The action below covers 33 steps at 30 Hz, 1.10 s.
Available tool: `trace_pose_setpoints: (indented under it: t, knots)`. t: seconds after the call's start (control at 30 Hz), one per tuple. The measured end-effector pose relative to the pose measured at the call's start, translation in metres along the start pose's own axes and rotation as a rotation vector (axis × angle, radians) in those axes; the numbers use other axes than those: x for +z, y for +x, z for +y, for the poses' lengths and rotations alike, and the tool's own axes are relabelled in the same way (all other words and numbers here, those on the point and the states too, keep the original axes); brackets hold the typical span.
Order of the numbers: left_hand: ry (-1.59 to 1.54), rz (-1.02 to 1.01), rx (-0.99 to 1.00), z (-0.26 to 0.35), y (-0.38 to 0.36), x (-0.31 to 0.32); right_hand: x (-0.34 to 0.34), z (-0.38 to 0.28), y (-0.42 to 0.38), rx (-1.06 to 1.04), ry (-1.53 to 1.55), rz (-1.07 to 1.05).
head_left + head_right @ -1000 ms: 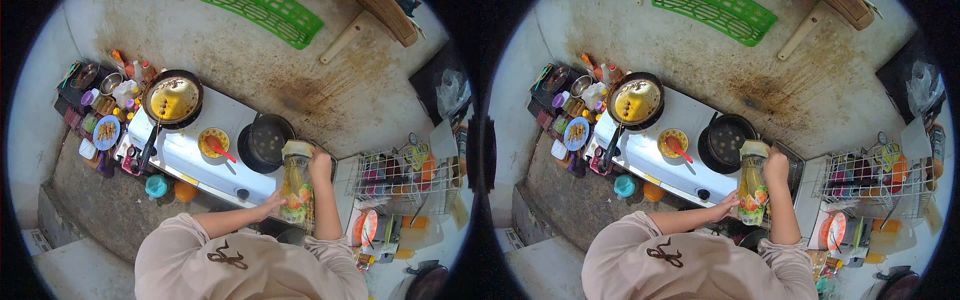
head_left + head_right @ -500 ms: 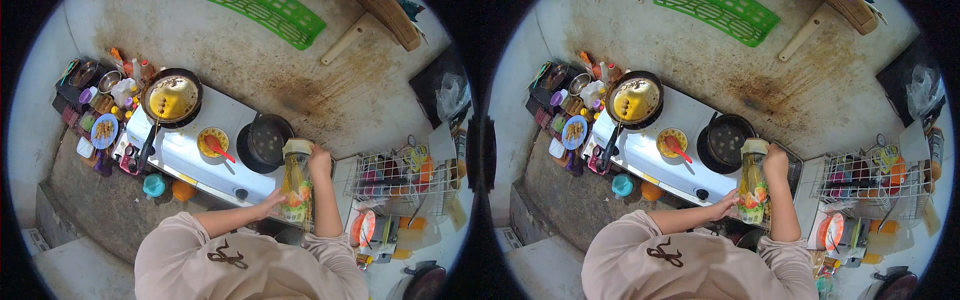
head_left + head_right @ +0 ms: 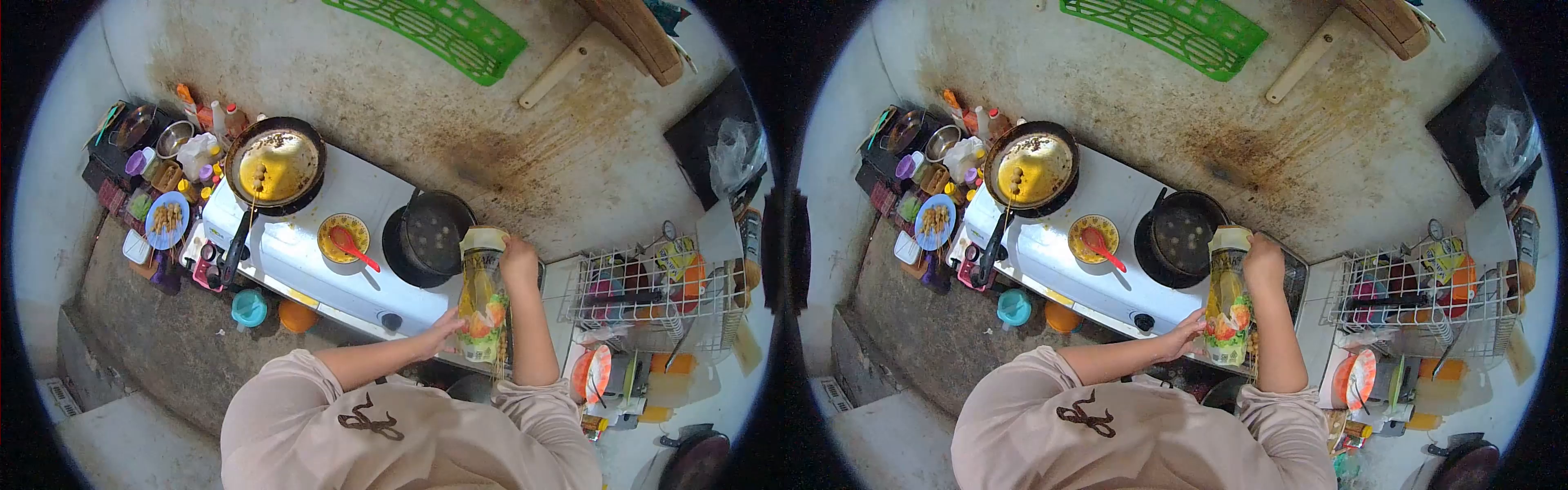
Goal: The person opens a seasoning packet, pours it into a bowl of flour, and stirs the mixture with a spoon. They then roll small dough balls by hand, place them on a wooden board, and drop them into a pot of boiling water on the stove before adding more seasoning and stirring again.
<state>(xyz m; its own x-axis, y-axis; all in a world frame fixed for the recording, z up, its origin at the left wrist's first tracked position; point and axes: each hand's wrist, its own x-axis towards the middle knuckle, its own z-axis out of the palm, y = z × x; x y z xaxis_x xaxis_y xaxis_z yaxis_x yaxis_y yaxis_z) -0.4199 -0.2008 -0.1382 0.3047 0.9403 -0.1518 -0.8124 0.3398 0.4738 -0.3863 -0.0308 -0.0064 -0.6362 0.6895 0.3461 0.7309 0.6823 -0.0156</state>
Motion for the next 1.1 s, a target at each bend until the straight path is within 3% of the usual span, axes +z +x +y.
trace_pose_setpoints:
  t: [0.2, 0.5, 0.7, 0.83, 0.93, 1.1]
  knots:
    - [-0.006, -0.006, -0.004, -0.001, 0.004, -0.001, 0.004, 0.004, 0.004, 0.021, -0.044, -0.058]
    - [0.021, -0.025, 0.012, 0.008, 0.001, 0.003, 0.002, 0.004, 0.003, -0.081, 0.036, 0.045]
    - [0.072, 0.046, 0.011, 0.016, -0.003, 0.008, -0.036, -0.021, -0.005, 0.210, 0.033, -0.041]
    - [0.054, 0.051, 0.051, 0.010, 0.004, 0.006, -0.042, -0.015, -0.026, 0.171, 0.116, 0.166]
    - [-0.082, -0.082, 0.145, 0.006, 0.007, 0.006, -0.055, -0.014, -0.043, 0.169, 0.191, 0.286]
    - [-0.186, 0.174, 0.126, -0.010, 0.010, 0.008, -0.068, 0.002, -0.073, 0.359, 0.339, 0.342]
